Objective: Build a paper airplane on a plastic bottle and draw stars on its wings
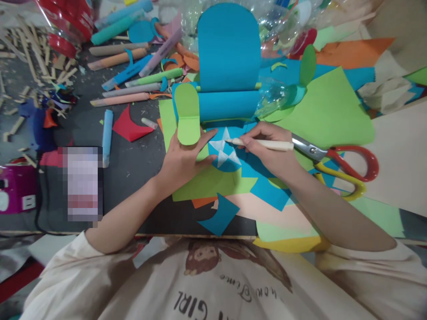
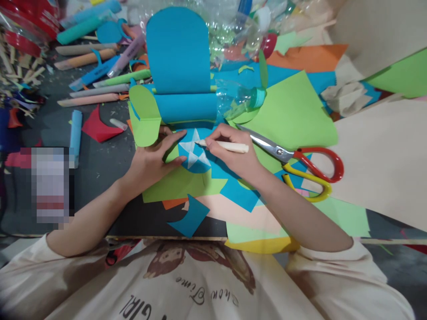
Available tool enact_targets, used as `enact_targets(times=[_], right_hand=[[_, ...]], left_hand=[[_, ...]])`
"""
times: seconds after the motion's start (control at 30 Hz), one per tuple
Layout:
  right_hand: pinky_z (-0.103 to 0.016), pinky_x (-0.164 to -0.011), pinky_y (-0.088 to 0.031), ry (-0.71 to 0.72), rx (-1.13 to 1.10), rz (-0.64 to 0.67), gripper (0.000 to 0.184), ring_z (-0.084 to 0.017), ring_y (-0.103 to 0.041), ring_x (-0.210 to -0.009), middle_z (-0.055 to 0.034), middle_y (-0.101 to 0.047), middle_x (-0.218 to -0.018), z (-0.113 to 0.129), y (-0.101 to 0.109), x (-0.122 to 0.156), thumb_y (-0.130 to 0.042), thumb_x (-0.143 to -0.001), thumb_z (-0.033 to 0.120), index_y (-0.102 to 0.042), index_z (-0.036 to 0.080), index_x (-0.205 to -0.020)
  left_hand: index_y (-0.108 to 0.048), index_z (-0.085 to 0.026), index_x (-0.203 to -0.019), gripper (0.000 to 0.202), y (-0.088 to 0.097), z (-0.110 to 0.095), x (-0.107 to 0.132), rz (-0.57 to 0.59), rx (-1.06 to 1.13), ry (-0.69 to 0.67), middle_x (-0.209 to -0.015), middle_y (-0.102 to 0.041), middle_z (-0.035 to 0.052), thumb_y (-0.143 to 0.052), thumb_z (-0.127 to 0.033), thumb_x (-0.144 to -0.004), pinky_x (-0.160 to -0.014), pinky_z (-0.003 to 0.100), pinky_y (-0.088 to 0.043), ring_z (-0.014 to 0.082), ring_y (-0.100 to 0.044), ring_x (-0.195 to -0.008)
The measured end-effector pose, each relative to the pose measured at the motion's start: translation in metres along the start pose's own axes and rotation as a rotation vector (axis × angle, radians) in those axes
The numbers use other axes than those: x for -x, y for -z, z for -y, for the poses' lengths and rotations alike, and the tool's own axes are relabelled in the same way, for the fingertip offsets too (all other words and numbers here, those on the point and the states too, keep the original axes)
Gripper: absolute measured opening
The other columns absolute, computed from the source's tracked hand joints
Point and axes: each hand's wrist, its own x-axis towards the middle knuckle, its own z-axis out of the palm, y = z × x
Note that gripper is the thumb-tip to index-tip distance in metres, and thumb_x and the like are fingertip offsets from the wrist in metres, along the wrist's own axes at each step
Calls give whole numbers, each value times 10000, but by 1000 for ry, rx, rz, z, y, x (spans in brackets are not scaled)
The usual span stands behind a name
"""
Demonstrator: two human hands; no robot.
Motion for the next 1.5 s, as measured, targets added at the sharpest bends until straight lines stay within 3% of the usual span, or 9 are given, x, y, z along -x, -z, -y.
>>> enact_targets(times=[0.17,0.5,0.77,1.1,1.33,1.5], right_hand=[[-307,-533,-482,-11,11,6,164,-171,-618,-580,5,-676,-618,0,-2,1,-695,-825,313,-653,249,-680],[-317,-535,-419,24,35,-46,202,-172,-568,-568,8,-633,-592,0,-1,-2,-655,-788,235,-598,247,-595],[-273,-469,-399,4,-96,-133,159,-129,-559,-484,30,-636,-538,1,-2,-1,-609,-752,215,-586,235,-596],[-297,-533,-458,3,27,-2,157,-156,-599,-573,17,-669,-611,2,-2,0,-651,-808,244,-634,244,-653],[-314,-540,-469,-33,36,-74,193,-173,-599,-582,9,-656,-596,3,-3,1,-682,-780,263,-608,252,-602],[-275,-466,-454,-63,-122,-210,177,-129,-556,-474,32,-637,-535,0,0,-3,-626,-743,214,-580,244,-575]], left_hand=[[-469,-234,-1411,486,1,-1,-1,-26,-45,-15,-1277,-638,133,-409,-492,-1004,-933,447,-543,328,-624,-1167],[-481,-251,-1432,491,1,-2,0,48,-3,40,-1309,-613,123,-458,-469,-993,-1017,451,-486,325,-569,-1245],[-506,-242,-1418,479,3,-4,-1,34,-18,44,-1293,-629,126,-451,-459,-995,-1028,438,-485,314,-582,-1229],[-473,-266,-1438,488,4,-3,-1,63,7,62,-1327,-603,117,-502,-425,-977,-1053,439,-463,310,-565,-1251],[-467,-267,-1442,496,1,-1,0,64,28,58,-1324,-600,129,-521,-414,-971,-1049,445,-466,321,-563,-1261],[-477,-260,-1437,492,1,-3,-1,51,-7,67,-1319,-610,130,-508,-427,-976,-1061,455,-459,326,-560,-1265]])
